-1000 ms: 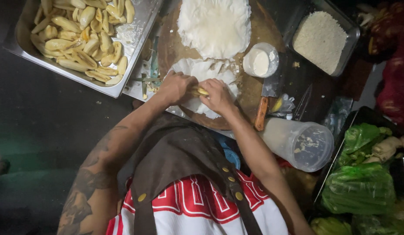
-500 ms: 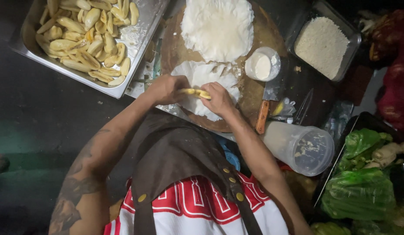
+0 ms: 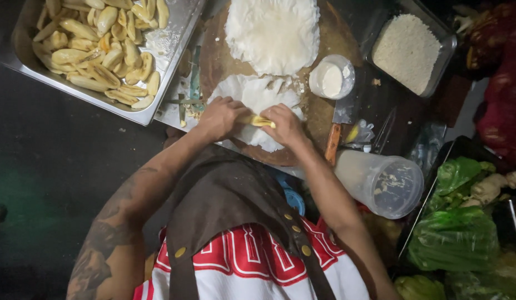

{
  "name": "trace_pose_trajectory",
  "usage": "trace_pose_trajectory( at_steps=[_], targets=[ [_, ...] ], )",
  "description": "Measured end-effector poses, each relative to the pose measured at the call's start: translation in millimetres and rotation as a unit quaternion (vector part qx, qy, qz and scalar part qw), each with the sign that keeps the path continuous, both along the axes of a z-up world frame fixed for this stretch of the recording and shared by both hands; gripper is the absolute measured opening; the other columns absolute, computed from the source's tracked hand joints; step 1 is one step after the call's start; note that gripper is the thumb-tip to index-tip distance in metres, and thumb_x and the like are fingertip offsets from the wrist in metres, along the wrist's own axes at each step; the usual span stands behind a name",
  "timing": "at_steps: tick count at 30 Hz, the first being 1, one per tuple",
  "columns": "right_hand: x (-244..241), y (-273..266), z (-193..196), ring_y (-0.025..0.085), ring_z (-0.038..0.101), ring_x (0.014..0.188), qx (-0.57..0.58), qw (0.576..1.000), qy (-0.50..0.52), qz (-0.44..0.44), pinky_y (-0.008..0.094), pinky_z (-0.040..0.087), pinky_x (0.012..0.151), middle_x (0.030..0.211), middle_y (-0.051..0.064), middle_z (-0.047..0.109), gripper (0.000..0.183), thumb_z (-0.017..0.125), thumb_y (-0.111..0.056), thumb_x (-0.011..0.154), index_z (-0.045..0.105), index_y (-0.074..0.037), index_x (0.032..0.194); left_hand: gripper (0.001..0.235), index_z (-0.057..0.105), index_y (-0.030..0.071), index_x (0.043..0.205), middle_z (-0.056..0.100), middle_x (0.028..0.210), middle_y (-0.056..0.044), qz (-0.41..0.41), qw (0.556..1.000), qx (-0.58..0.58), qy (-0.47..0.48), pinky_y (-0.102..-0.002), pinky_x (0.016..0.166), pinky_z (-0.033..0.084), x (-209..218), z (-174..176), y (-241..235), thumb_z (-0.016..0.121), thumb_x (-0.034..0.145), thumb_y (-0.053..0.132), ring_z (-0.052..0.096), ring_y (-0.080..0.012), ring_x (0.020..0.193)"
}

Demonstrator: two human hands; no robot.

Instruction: The person places banana slices onto a thin sheet of white dough on a wooden board, rolls the dough around the bananas to form a cylinder, and then places the finished roll into a metal tray. The person repeats this process multiple times.

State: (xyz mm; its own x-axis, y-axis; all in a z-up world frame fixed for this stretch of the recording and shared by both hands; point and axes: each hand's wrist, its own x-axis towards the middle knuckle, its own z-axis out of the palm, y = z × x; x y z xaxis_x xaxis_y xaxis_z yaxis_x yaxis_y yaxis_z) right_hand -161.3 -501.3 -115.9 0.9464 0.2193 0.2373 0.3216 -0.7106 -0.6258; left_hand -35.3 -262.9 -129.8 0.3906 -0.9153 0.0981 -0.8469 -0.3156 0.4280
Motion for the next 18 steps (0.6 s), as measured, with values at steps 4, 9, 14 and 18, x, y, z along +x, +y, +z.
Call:
trace_pose_trajectory(
  at_steps=[4, 9, 14, 18],
  targets=[
    [-2.4, 10.4, 18.9, 0.04, 0.067, 0.085, -0.004, 1.0, 0.006, 0.001, 0.049, 0.054, 0.076, 0.094, 0.017, 0.069, 0.027, 0.08, -0.023, 0.087, 0.072, -0.006, 0.107, 0.038, 0.071, 0.031, 0.119, 0.074, 0.107, 0.005, -0.005, 1.0, -0.012, -0.008, -0.037, 0.079, 0.051, -6.6, -25.1, 4.7, 0.061, 0.085, 0.044, 0.069, -0.0222, 0.094],
    [-3.4, 11.5, 31.0, 0.04, 0.064, 0.083, -0.023, 0.999, 0.018, 0.021, 0.05, 0.051, 0.074, 0.094, 0.015, 0.065, 0.025, 0.073, -0.024, 0.088, 0.075, -0.01, 0.108, 0.041, 0.071, 0.031, 0.114, 0.073, 0.102, 0.004, -0.002, 0.999, -0.015, 0.03, -0.042, 0.077, 0.052, -6.1, 15.3, 14.7, 0.069, 0.074, 0.038, 0.071, -0.0252, 0.092],
    [-5.2, 4.1, 21.5, 0.034, 0.067, 0.087, -0.047, 0.998, 0.042, 0.026, 0.047, 0.048, 0.079, 0.095, 0.01, 0.07, 0.029, 0.066, -0.029, 0.089, 0.074, -0.014, 0.113, 0.037, 0.073, 0.03, 0.113, 0.073, 0.105, 0.002, 0.004, 0.999, -0.036, 0.025, -0.041, 0.076, 0.055, -8.4, -0.2, 13.8, 0.068, 0.077, 0.039, 0.071, -0.026, 0.091],
    [-0.1, 9.1, 30.5, 0.033, 0.066, 0.089, -0.058, 0.998, 0.02, 0.012, 0.046, 0.048, 0.077, 0.097, 0.007, 0.071, 0.024, 0.066, -0.023, 0.089, 0.077, -0.017, 0.11, 0.033, 0.074, 0.03, 0.111, 0.072, 0.103, 0.001, 0.017, 0.998, -0.06, 0.012, -0.042, 0.074, 0.055, -8.3, 17.4, 18.3, 0.071, 0.078, 0.035, 0.07, -0.0278, 0.088]
  ],
)
